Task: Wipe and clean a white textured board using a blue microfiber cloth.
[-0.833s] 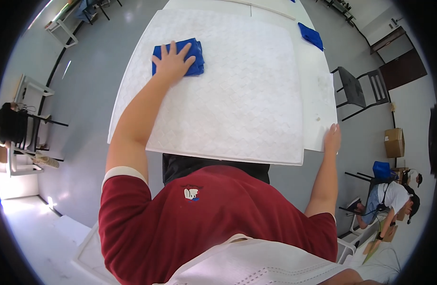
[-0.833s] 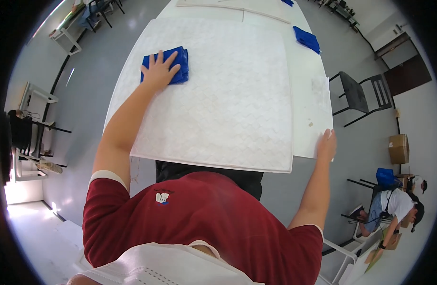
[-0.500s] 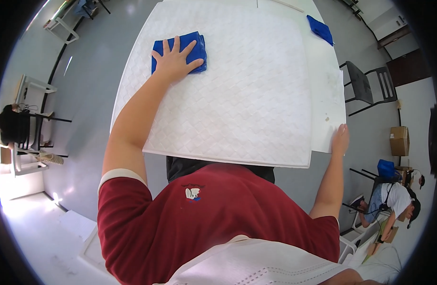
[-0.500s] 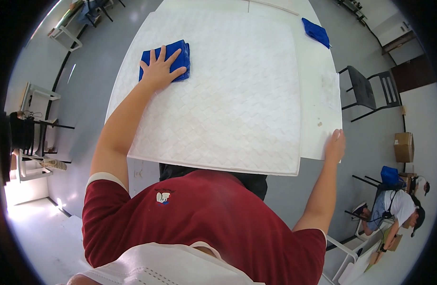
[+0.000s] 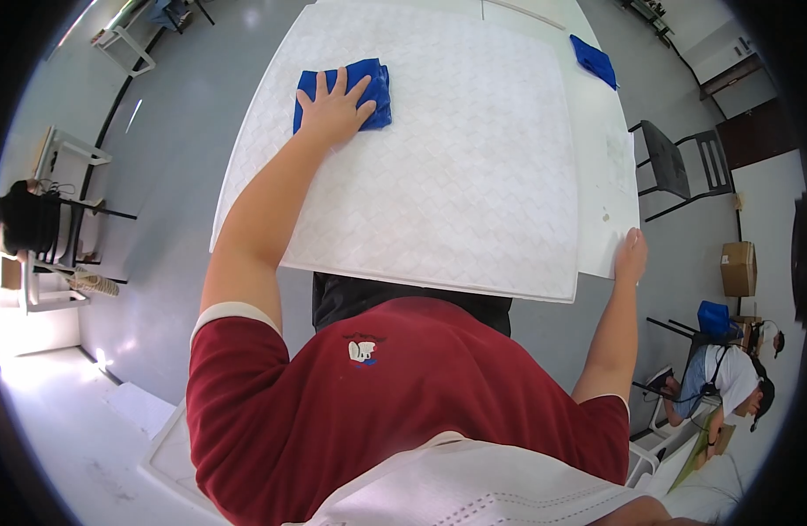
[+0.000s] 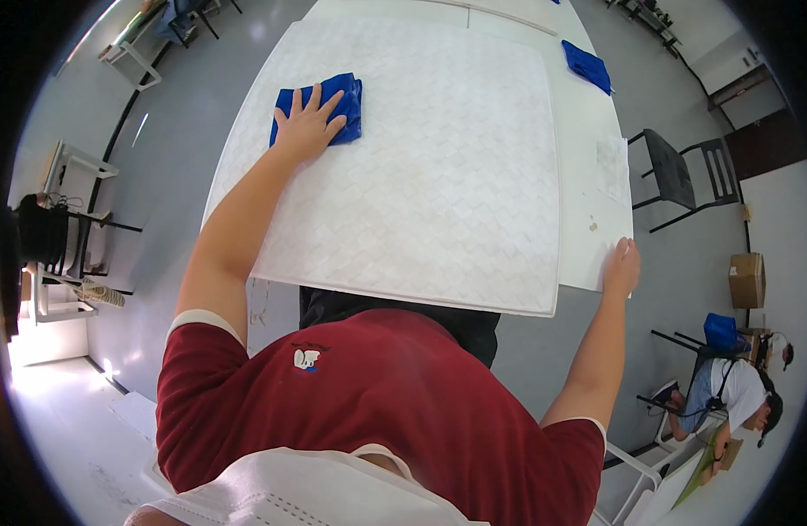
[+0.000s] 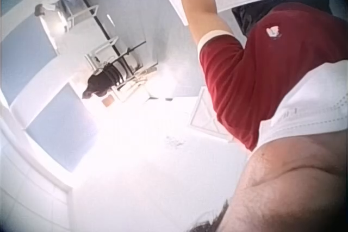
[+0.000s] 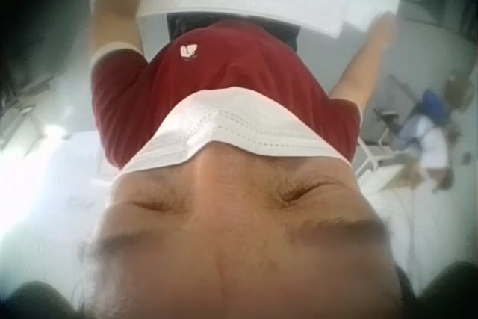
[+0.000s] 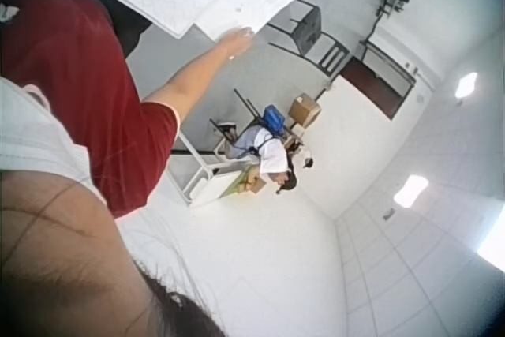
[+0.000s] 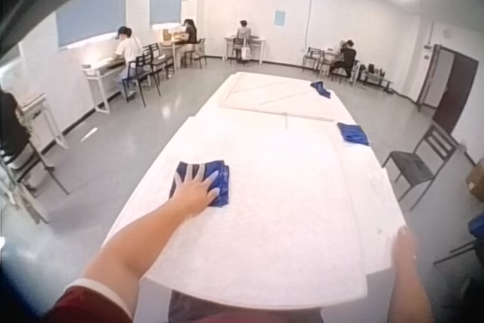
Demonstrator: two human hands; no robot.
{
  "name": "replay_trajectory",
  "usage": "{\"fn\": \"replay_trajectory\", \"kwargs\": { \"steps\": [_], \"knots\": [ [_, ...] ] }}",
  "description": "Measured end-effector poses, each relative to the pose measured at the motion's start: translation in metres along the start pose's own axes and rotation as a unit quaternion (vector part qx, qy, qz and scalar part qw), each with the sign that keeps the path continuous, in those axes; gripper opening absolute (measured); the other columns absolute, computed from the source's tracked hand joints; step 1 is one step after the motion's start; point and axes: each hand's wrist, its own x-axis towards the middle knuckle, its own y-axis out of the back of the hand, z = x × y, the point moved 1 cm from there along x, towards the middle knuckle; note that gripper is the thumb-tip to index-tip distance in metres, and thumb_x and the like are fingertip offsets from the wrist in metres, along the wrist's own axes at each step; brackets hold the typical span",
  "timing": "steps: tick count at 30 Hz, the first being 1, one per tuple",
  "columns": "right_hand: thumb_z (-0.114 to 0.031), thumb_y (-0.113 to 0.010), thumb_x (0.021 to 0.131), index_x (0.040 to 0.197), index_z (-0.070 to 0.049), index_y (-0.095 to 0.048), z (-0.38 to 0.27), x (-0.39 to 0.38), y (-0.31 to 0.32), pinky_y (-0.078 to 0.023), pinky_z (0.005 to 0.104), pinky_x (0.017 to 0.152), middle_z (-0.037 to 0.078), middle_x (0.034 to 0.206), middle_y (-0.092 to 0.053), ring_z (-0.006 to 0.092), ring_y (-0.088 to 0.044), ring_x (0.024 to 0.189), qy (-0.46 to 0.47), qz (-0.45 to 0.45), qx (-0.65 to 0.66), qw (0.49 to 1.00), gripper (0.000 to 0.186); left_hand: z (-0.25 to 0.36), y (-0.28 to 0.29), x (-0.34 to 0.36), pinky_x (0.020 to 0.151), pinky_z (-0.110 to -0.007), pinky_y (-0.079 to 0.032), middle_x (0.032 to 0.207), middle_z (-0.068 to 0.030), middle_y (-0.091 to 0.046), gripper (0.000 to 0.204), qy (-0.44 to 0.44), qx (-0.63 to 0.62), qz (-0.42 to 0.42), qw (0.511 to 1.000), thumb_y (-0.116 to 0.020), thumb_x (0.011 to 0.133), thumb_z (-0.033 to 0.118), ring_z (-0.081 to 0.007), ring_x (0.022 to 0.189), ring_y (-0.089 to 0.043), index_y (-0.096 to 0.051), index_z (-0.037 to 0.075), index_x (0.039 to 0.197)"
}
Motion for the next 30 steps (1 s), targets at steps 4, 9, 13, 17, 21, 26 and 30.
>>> {"fn": "replay_trajectory", "kwargs": {
  "steps": [4,9,13,17,21,26,30],
  "knots": [
    [-0.045,-0.036,0.094,0.123,-0.007,-0.053,0.0,0.002,-0.004,-0.038,0.0402,0.097,0.015,0.126,-0.054,0.0316,-0.05,0.116,-0.019,0.001,0.004,1.0,0.051,-0.004,0.013,-0.029,0.104,-0.063,-0.012,0.152,-0.0113,-0.017,0.061,-0.031,0.01,-0.008,0.999,-0.039,0.089,0.058,-0.0399,0.139,-0.011,-0.029,0.031,0.143],
    [-0.045,-0.036,0.094,0.124,-0.006,-0.053,0.011,0.005,-0.004,-0.038,0.0406,0.097,0.016,0.126,-0.054,0.0325,-0.05,0.116,0.0,-0.019,0.034,0.999,0.052,-0.045,0.021,-0.063,0.104,-0.065,-0.01,0.151,-0.0151,-0.018,0.062,0.019,-0.02,-0.005,1.0,-0.042,0.088,0.059,-0.0425,0.138,-0.009,-0.032,0.03,0.142],
    [-0.045,-0.035,0.095,0.124,-0.004,-0.052,0.017,0.01,-0.005,-0.038,0.0406,0.097,0.016,0.126,-0.053,0.0333,-0.05,0.116,0.002,-0.021,0.037,0.999,0.053,-0.08,0.018,-0.067,0.104,-0.063,-0.016,0.151,-0.0176,-0.016,0.06,0.155,-0.011,0.0,0.988,-0.038,0.089,0.058,-0.044,0.137,-0.013,-0.031,0.03,0.142],
    [-0.045,-0.035,0.095,0.124,-0.003,-0.052,0.014,0.006,-0.008,-0.038,0.0402,0.097,0.017,0.125,-0.053,0.0338,-0.05,0.116,0.02,-0.008,0.036,0.999,0.054,-0.078,0.014,-0.065,0.103,-0.062,-0.019,0.151,-0.0177,-0.016,0.059,0.157,0.002,-0.02,0.987,-0.036,0.091,0.057,-0.0439,0.137,-0.014,-0.03,0.03,0.143],
    [-0.046,-0.035,0.095,0.124,-0.003,-0.052,0.02,0.009,-0.007,-0.038,0.0404,0.097,0.018,0.126,-0.053,0.0338,-0.049,0.117,0.022,-0.012,0.02,0.999,0.055,-0.083,0.012,-0.062,0.103,-0.062,-0.02,0.151,-0.0174,-0.016,0.057,0.142,0.004,-0.022,0.99,-0.033,0.092,0.054,-0.043,0.137,-0.014,-0.027,0.03,0.144],
    [-0.04,-0.034,0.096,0.12,0.003,-0.053,-0.003,0.001,0.005,-0.039,0.0399,0.095,0.021,0.12,-0.055,0.0361,-0.051,0.113,0.021,-0.009,0.028,0.999,0.052,-0.095,0.001,-0.059,0.105,-0.062,-0.018,0.151,-0.0144,-0.017,0.056,0.121,0.017,-0.009,0.993,-0.031,0.094,0.048,-0.0406,0.138,-0.014,-0.024,0.026,0.145],
    [-0.044,-0.034,0.094,0.122,-0.002,-0.052,0.006,0.005,-0.001,-0.039,0.0409,0.095,0.018,0.123,-0.054,0.0344,-0.051,0.114,0.032,-0.002,0.011,0.999,0.054,-0.103,-0.004,-0.056,0.106,-0.061,-0.016,0.152,-0.0098,-0.018,0.053,0.099,-0.013,-0.001,0.995,-0.031,0.096,0.042,-0.0362,0.139,-0.014,-0.025,0.022,0.145]
  ]
}}
